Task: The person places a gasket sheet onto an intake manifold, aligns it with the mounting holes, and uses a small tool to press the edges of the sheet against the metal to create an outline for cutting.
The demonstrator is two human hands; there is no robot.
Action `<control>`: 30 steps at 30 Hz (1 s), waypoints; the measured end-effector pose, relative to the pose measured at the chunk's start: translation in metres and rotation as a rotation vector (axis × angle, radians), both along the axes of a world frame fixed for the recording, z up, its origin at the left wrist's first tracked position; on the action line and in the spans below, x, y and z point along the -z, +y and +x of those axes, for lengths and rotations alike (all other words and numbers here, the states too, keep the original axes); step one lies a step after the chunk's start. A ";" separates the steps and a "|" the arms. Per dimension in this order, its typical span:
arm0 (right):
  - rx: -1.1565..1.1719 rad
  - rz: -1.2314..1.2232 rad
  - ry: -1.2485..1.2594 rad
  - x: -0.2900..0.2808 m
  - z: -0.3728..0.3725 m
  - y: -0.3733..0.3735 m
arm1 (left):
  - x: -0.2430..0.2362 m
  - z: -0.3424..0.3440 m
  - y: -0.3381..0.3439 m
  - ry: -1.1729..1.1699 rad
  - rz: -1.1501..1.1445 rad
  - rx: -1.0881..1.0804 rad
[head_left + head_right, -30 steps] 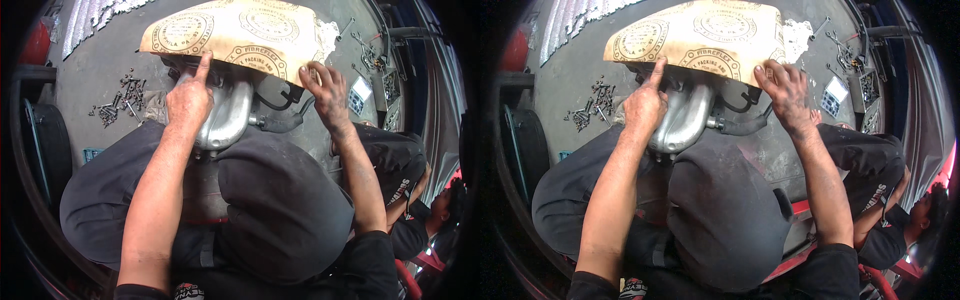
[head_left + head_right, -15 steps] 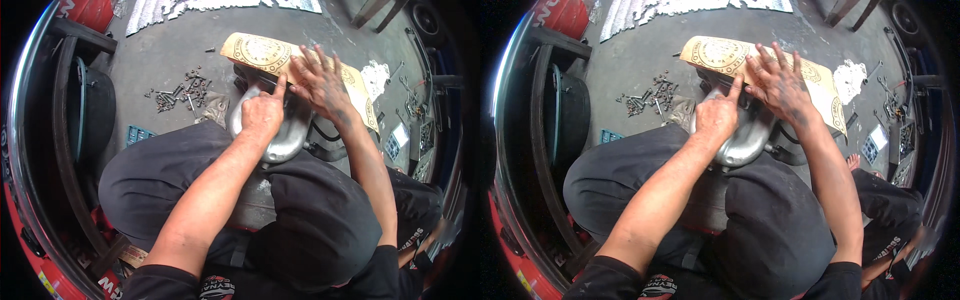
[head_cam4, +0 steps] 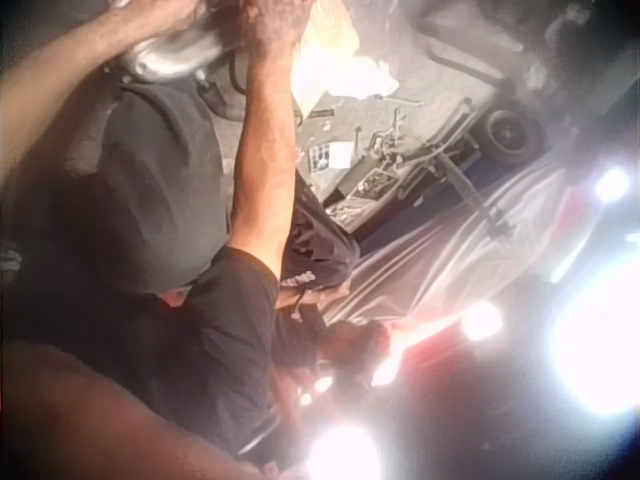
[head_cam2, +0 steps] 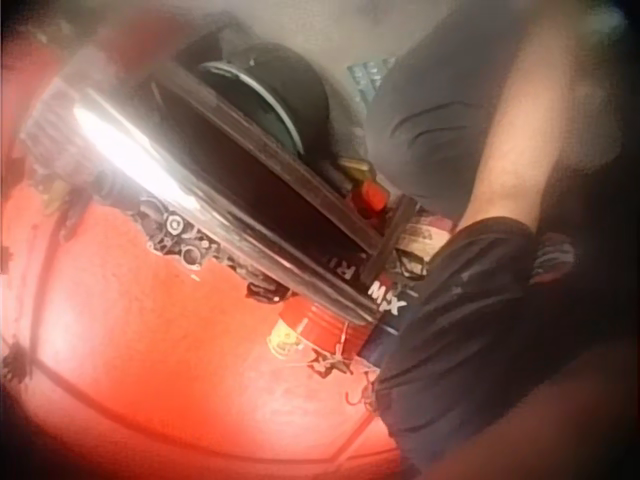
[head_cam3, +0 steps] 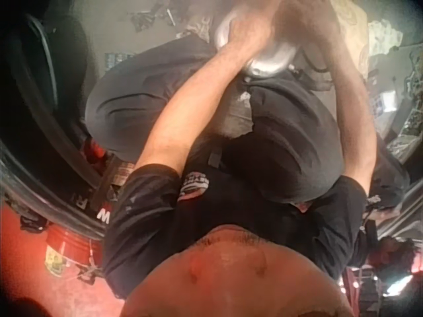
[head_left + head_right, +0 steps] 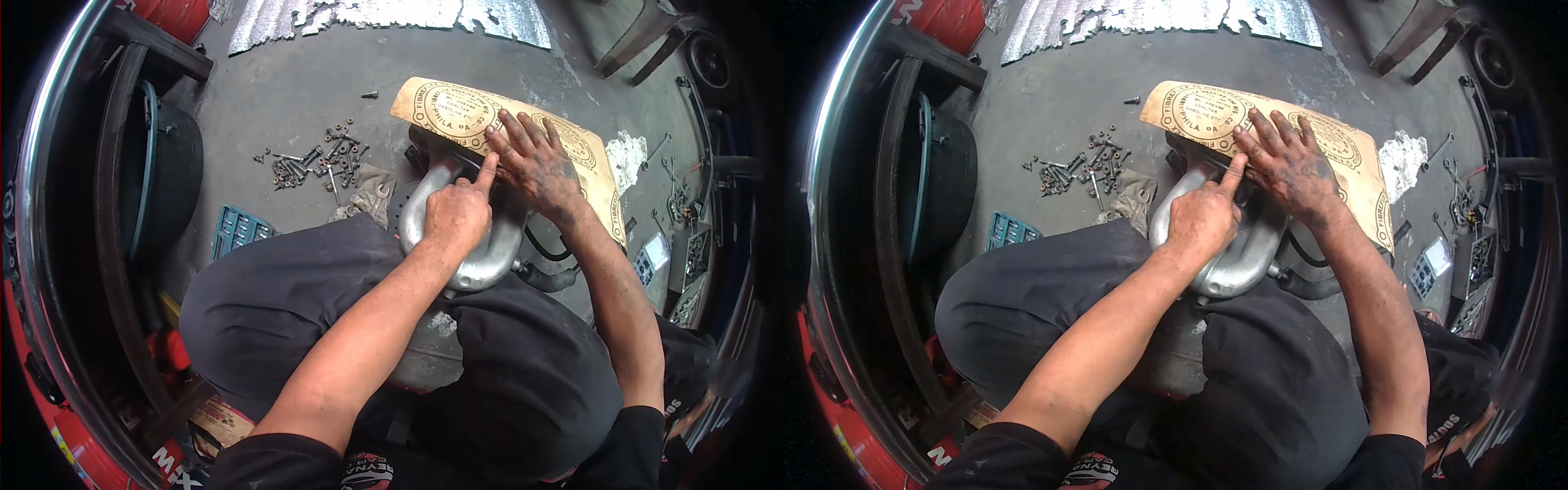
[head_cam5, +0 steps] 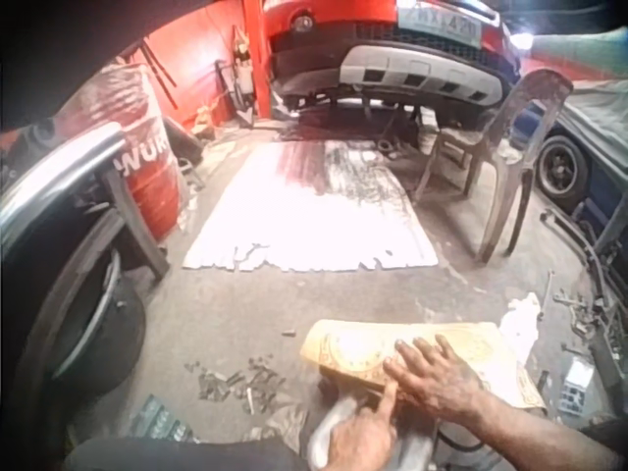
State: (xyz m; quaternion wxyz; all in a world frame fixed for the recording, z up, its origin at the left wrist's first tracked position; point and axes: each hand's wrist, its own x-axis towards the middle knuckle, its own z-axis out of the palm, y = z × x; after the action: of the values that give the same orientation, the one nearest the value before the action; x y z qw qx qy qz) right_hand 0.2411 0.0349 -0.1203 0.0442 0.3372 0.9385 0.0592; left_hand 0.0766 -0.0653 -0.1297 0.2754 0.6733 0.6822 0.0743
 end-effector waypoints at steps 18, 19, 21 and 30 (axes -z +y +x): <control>-0.023 0.010 -0.006 0.002 0.000 0.004 | 0.025 -0.144 0.103 -0.784 -0.028 -0.912; -0.023 0.009 -0.014 0.004 0.000 0.002 | 0.026 -0.146 0.105 -0.782 -0.023 -0.912; -0.026 0.003 -0.021 0.003 -0.002 0.001 | 0.030 -0.145 0.105 -0.673 -0.035 -0.821; 0.223 -0.725 0.341 -0.030 -0.011 0.019 | 0.022 -0.145 0.113 -0.840 0.118 -0.913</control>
State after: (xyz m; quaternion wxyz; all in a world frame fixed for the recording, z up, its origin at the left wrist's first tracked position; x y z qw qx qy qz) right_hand 0.2301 0.0539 -0.0902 0.0101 0.4042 0.8501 -0.3373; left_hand -0.0688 0.0478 -0.1521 0.4231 0.2413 0.7294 0.4804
